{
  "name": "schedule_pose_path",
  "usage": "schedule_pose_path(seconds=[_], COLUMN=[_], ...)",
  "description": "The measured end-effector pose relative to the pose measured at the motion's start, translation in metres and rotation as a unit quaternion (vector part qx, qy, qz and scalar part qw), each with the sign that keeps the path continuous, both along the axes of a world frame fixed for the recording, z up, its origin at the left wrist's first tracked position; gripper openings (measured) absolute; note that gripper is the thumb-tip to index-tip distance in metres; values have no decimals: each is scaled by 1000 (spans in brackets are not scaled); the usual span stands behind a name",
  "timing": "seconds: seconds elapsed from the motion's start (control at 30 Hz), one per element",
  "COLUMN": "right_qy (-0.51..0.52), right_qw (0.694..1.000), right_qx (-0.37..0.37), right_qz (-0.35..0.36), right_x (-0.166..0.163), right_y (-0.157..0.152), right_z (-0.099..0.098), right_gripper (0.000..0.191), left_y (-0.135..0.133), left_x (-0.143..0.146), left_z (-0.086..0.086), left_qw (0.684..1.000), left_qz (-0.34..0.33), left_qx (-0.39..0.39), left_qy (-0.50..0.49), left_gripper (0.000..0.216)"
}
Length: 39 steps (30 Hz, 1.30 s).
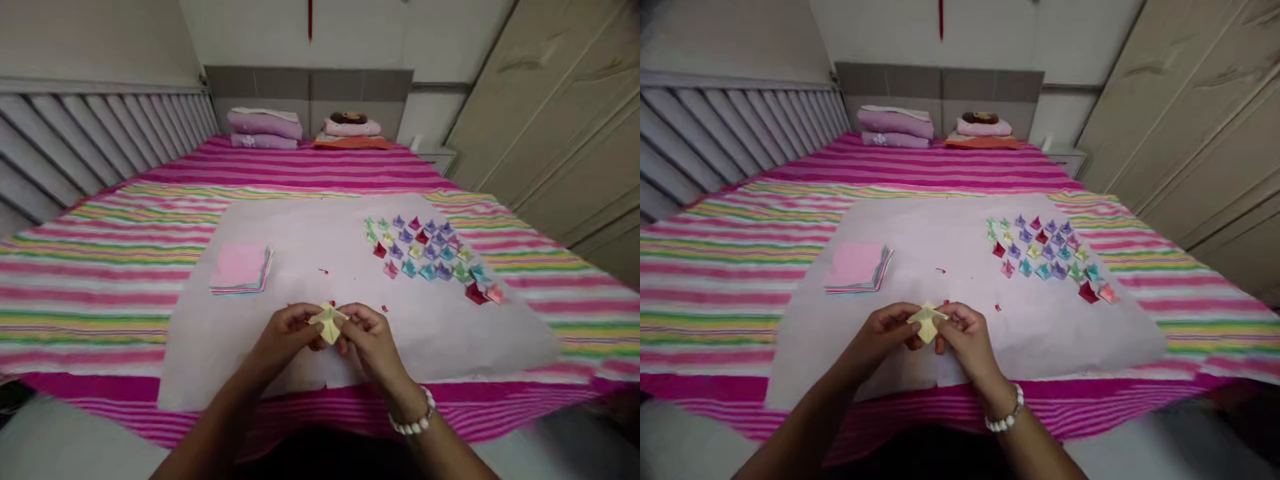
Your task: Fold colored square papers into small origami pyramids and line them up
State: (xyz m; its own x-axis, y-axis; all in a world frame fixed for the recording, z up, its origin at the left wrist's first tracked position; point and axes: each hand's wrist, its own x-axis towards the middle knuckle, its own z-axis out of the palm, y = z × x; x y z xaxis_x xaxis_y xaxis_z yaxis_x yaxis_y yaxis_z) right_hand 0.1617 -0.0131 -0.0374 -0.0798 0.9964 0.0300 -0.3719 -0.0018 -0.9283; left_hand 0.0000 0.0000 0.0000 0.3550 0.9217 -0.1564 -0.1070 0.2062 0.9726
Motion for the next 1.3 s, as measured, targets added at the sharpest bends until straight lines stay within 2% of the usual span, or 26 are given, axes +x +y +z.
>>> schedule_pose_path(seconds=[0.37,0.6,0.8,0.97,1.07,1.3], right_qy=[-37,14,33,46,43,48], right_qw=[999,1000,999,998,999,998], right_qx=[13,15,13,31,30,27], right_qz=[-13,23,-4,-12,-12,5], right_x=[-3,-1,-2,-1,0,0], right_y=[-3,-5,-3,-3,-3,-4], right_z=[2,-6,-7,-5,-4,-5], right_gripper=[16,16,7,11,11,7], left_y=[-2,-3,-3,-4,-5,-5], left_x=[8,10,10,7,3,6], left_z=[-4,-6,-12,-15,-13,-7], left_qw=[998,998,996,995,996,999], left_qz=[53,59,79,54,30,43], left_qx=[-27,-20,-23,-24,-24,8], left_qy=[9,-15,-30,-74,-86,-17], left_gripper=[30,22,12,5,10,15])
